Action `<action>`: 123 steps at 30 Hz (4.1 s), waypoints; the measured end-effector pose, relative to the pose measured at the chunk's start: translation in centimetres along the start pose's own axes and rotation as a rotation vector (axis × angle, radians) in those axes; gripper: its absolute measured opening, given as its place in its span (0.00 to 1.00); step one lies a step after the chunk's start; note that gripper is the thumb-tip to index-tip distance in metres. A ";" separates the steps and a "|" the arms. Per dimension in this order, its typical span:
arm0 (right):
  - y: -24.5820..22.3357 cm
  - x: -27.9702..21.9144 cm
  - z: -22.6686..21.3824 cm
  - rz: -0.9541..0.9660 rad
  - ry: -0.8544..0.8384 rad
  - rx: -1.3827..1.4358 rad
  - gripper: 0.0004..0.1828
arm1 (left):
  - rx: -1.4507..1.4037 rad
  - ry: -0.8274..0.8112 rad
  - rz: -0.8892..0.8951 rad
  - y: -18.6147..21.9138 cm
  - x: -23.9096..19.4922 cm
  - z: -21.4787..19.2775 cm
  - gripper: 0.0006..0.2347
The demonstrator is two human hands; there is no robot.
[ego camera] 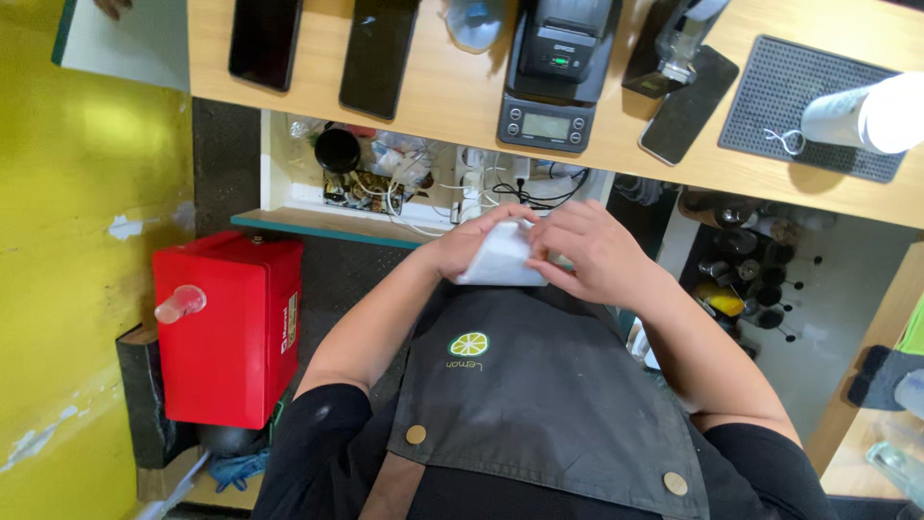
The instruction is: The person prepares a cup of tea by adding ingredients from a small packet, pouring hot water from a dispenser, and stirring with a spoon. They then count cash and coins from a drawer and place the cup in a plastic carrier bag.
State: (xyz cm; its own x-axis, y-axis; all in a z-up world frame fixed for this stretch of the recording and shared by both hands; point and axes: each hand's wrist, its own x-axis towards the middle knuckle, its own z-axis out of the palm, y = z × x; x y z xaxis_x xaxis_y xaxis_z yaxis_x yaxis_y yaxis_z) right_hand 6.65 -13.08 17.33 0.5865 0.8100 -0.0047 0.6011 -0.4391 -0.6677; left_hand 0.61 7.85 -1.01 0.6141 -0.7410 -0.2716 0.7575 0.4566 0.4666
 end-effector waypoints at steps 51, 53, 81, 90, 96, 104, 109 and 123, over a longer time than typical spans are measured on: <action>4.6 -2.0 -1.2 0.263 -0.163 0.477 0.08 | 0.845 0.130 0.241 3.7 -1.9 4.0 0.15; 4.4 -1.9 -1.2 0.280 -0.145 0.418 0.08 | 0.875 0.128 0.240 3.8 -1.8 4.1 0.15; 3.9 -2.7 -1.1 0.106 0.014 0.171 0.06 | 0.974 0.185 0.271 3.1 -1.4 4.0 0.13; 5.2 -4.3 0.5 0.102 0.340 0.315 0.12 | 1.180 0.268 0.255 3.7 -1.4 3.5 0.12; 7.7 -7.5 0.2 0.111 0.926 0.894 0.17 | 1.661 0.571 0.208 4.2 -3.5 -1.8 0.14; 8.8 -9.9 -0.1 0.135 1.134 1.074 0.15 | 1.383 0.498 0.248 2.8 -3.8 -3.9 0.22; 8.0 -10.8 0.2 0.123 1.059 1.054 0.17 | 0.928 0.312 0.566 4.2 0.6 3.6 0.37; 10.7 -19.8 -1.2 0.154 1.204 1.026 0.14 | 0.602 -0.015 0.009 -1.7 12.3 5.6 0.07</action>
State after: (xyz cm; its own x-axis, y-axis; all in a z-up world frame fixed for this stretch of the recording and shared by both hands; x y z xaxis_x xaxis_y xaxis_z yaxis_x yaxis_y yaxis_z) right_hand 2.14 -34.30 11.21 0.9724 -0.2019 0.1170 0.1842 0.3564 -0.9160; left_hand 5.70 -4.80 -0.44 0.6136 -0.7473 -0.2551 0.4905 0.1075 0.8648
